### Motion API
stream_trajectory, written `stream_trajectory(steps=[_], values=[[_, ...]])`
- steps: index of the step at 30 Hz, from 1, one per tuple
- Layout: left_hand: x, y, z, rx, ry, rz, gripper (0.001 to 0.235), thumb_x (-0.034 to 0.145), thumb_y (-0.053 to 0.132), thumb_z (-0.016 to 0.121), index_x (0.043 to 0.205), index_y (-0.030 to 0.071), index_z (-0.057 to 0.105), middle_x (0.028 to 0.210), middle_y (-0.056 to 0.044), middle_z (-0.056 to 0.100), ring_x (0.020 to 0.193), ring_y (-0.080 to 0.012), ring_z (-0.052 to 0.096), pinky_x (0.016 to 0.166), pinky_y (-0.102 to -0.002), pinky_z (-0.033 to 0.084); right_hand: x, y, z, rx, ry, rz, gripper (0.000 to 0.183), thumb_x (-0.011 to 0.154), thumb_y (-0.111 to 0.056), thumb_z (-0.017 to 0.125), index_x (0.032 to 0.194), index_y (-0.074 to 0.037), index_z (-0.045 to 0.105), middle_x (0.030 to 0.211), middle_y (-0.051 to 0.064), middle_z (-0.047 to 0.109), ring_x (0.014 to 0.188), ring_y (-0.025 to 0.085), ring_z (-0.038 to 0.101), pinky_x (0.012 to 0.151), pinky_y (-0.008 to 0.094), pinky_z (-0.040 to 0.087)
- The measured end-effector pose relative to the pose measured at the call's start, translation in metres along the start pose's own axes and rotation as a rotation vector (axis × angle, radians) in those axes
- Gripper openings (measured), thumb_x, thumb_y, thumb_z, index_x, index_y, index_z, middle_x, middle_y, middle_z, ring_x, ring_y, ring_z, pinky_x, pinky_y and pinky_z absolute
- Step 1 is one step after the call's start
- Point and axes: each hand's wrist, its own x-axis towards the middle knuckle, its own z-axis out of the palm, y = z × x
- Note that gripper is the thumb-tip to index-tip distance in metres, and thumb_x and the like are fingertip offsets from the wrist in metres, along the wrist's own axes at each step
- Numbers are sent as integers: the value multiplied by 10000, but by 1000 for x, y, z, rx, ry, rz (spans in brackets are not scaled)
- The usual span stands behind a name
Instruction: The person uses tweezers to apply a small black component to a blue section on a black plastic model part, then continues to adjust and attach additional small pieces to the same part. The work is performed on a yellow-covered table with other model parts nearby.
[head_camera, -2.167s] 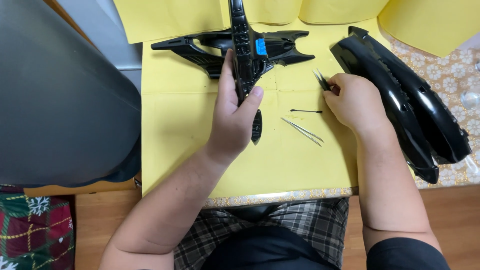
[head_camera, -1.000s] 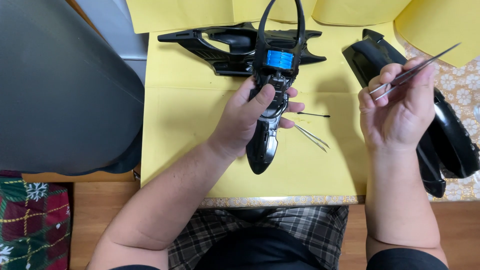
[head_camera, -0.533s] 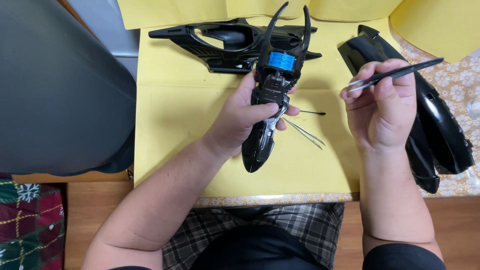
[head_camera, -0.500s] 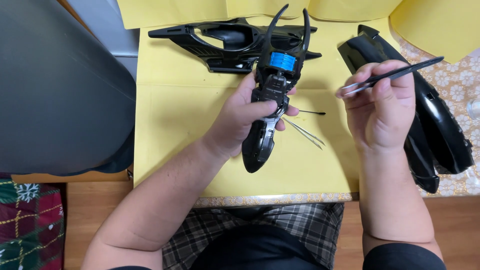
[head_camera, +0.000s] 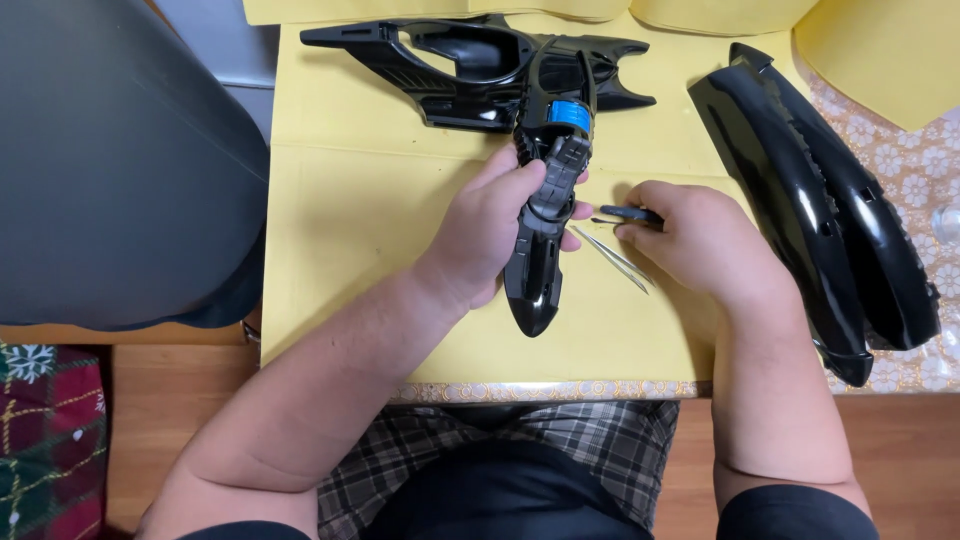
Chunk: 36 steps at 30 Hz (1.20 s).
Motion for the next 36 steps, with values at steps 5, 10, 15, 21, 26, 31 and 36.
stream_trajectory(steps=[5,10,15,21,26,31,36], values=[[-2,2,3,39,51,-28,378,958,204,477,1252,-12,572,1136,-200,659,897,-306,703,572,-344,592,8,18,7,-54,72,-138,227,956,-231,559,1073,-89,694,897,158,728,828,361,644,713,447,472],[-1,-2,1,65,59,-30,368,967,209,469,1268,26,575,1124,-161,652,869,-290,704,570,-338,579,10,46,23,510,361,-438,54,1060,-60,563,1012,-61,539,918,37,578,856,142,509,793,298,421],[-13,2,11,170,23,-69,377,967,220,471,1277,21,550,1066,-148,620,855,-258,692,603,-351,587,1,20,51,1297,280,-823,86,1049,-118,514,1058,-76,439,747,141,517,669,205,536,657,301,512],[-12,-5,14,189,30,-97,380,979,199,476,1322,66,568,1057,-114,640,881,-241,681,585,-357,632,-8,3,66,1090,494,-724,64,1022,8,420,1034,-55,412,889,209,598,710,227,603,609,262,476],[-14,-7,15,208,15,-98,356,974,191,466,1285,50,568,987,-139,654,853,-231,659,577,-364,631,-6,-4,68,1081,536,-728,48,1045,53,419,1050,13,445,935,228,590,748,237,609,645,324,586],[-11,-9,13,262,18,-101,340,970,210,456,1259,74,574,969,-123,661,868,-202,656,591,-369,645,-7,-2,70,1076,496,-745,56,1054,81,418,1066,33,444,979,253,587,791,260,633,723,369,622],[-7,-14,11,213,21,-88,259,981,192,464,1176,52,561,923,-143,649,822,-219,660,554,-374,628,-5,-3,68,1094,477,-727,59,1050,87,426,1048,45,467,922,228,578,763,245,626,702,346,610]])
